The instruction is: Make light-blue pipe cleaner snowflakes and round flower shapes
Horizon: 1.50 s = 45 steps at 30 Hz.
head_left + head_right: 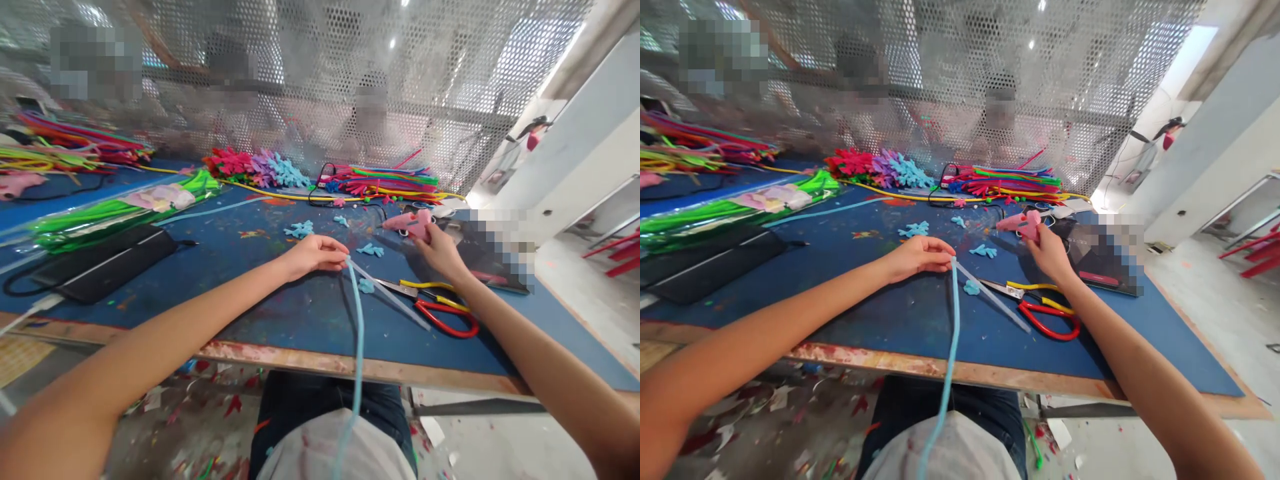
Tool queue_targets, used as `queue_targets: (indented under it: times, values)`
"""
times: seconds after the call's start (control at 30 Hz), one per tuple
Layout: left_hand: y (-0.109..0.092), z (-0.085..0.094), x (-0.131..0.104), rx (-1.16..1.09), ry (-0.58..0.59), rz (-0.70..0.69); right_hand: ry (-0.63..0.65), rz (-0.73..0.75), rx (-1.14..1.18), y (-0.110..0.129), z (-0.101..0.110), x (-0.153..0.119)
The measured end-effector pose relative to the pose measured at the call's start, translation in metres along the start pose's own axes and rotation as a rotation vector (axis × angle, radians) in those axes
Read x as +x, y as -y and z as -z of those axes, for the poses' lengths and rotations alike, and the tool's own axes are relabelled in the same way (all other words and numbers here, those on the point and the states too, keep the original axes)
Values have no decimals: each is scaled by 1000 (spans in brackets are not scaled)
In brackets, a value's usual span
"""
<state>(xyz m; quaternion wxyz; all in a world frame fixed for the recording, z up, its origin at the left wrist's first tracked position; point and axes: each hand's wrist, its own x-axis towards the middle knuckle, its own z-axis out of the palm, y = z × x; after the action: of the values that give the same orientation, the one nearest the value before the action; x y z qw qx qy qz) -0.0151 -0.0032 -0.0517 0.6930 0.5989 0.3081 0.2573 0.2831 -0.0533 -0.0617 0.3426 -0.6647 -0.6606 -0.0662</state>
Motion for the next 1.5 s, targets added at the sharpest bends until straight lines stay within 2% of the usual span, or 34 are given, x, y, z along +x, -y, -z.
queue_targets:
  times: [0.1,0.2,0.33,0.43,0.63,0.9,1.2,1.5]
  values:
    - [-1,3,-1,-68,-29,42,-140,-96,-28,8,15,-7]
    - [-4,5,-2,-95,-24,45,-165,-156,-51,28,28,-17]
    - [-4,3,-3,-79,-5,25,-206,-130,-126,57,34,-30]
    - [-2,1,-4,-68,10,20,-210,-59,-208,67,29,-36]
    - [-2,-5,-6,-26,56,0,-218,133,-298,63,23,-43]
    - [-6,-8,-10,-20,100,-2,-198,273,-354,58,22,-45]
    - [-5,-7,-10,-11,117,-2,-228,347,-354,57,23,-45]
    - [-5,-6,-9,-14,120,-1,-212,348,-346,58,25,-45]
